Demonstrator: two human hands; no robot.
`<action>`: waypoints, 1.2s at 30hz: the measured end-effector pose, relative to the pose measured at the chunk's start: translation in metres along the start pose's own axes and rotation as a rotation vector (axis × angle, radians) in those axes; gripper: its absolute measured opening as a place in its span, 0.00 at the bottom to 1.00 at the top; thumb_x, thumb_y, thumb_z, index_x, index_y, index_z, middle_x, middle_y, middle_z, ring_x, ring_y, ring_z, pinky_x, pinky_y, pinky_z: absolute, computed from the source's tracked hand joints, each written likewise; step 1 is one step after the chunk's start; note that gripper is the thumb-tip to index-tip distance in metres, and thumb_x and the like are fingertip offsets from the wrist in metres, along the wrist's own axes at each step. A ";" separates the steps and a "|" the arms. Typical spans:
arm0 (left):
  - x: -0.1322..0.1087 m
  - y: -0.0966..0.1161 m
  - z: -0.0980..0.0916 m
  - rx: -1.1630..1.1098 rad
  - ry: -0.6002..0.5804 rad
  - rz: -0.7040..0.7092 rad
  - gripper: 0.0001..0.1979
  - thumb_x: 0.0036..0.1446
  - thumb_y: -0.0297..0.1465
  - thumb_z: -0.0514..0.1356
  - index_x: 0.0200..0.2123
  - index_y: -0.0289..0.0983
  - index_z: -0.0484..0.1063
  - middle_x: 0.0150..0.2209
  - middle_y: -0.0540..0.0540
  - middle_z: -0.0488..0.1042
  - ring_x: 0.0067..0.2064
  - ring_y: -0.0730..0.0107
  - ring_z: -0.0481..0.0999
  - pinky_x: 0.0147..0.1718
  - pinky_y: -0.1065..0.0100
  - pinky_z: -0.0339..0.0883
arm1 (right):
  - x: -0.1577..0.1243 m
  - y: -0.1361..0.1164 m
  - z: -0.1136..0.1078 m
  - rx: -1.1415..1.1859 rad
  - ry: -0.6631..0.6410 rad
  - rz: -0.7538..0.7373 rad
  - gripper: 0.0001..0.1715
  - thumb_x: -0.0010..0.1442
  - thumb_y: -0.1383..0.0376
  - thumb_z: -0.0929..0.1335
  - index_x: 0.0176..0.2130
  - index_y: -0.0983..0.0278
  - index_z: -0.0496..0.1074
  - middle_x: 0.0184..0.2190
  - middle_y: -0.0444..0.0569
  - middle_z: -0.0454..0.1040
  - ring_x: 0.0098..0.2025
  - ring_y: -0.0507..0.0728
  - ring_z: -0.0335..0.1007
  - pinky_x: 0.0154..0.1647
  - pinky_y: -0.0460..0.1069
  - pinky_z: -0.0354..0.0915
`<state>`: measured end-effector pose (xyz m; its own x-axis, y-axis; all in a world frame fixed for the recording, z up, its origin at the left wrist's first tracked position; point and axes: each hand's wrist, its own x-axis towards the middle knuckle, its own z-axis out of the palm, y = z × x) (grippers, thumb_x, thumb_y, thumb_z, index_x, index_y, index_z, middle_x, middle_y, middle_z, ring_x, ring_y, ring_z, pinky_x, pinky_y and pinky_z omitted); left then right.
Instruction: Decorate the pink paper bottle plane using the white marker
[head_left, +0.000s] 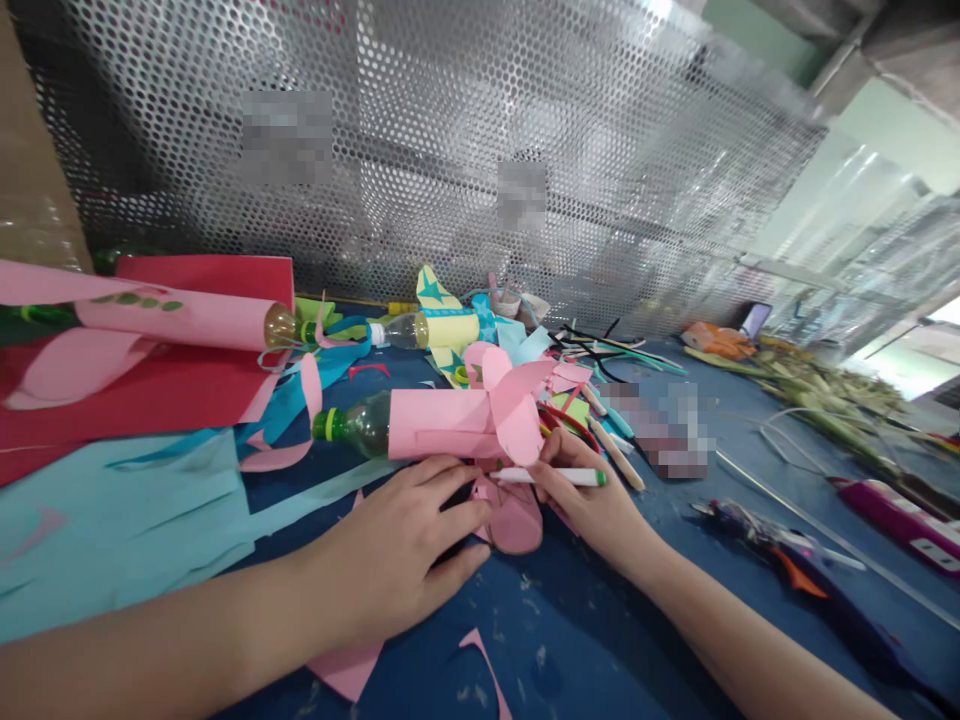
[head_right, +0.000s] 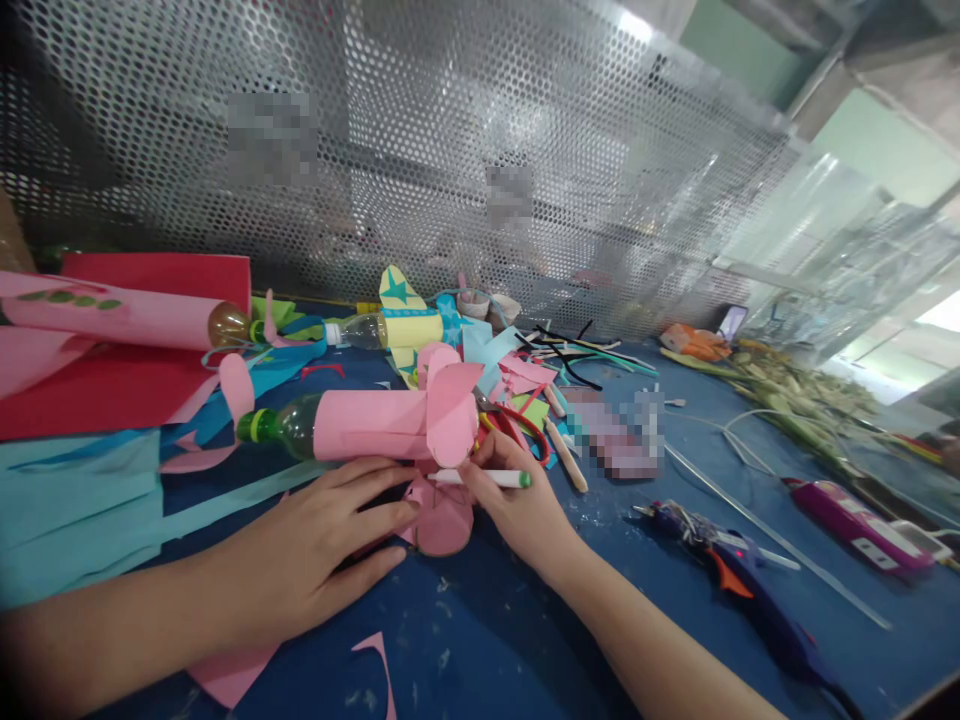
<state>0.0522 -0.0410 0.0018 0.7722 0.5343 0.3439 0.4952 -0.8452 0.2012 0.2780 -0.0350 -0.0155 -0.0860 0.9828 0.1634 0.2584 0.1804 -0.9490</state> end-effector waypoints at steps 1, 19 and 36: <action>0.000 0.000 0.000 -0.001 -0.001 -0.001 0.17 0.66 0.34 0.52 0.49 0.35 0.75 0.51 0.35 0.76 0.53 0.49 0.73 0.51 0.48 0.71 | 0.000 0.000 0.000 -0.005 -0.002 0.000 0.16 0.57 0.57 0.69 0.26 0.60 0.60 0.18 0.39 0.64 0.20 0.49 0.54 0.22 0.46 0.52; 0.000 0.000 0.001 -0.008 -0.018 -0.015 0.16 0.65 0.34 0.53 0.50 0.36 0.75 0.51 0.35 0.75 0.54 0.48 0.72 0.51 0.48 0.70 | 0.001 -0.004 0.002 -0.016 0.031 -0.001 0.16 0.56 0.57 0.69 0.25 0.60 0.59 0.16 0.38 0.62 0.19 0.49 0.52 0.20 0.46 0.51; 0.000 0.000 -0.001 -0.011 -0.012 -0.015 0.16 0.65 0.34 0.53 0.50 0.37 0.75 0.50 0.36 0.75 0.53 0.50 0.73 0.51 0.49 0.70 | 0.000 -0.007 0.002 -0.028 0.043 0.003 0.16 0.57 0.56 0.68 0.25 0.60 0.59 0.16 0.38 0.62 0.18 0.49 0.52 0.19 0.45 0.51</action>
<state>0.0519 -0.0413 0.0024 0.7693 0.5471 0.3298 0.5024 -0.8370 0.2167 0.2744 -0.0360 -0.0090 -0.0440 0.9839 0.1730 0.2852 0.1783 -0.9417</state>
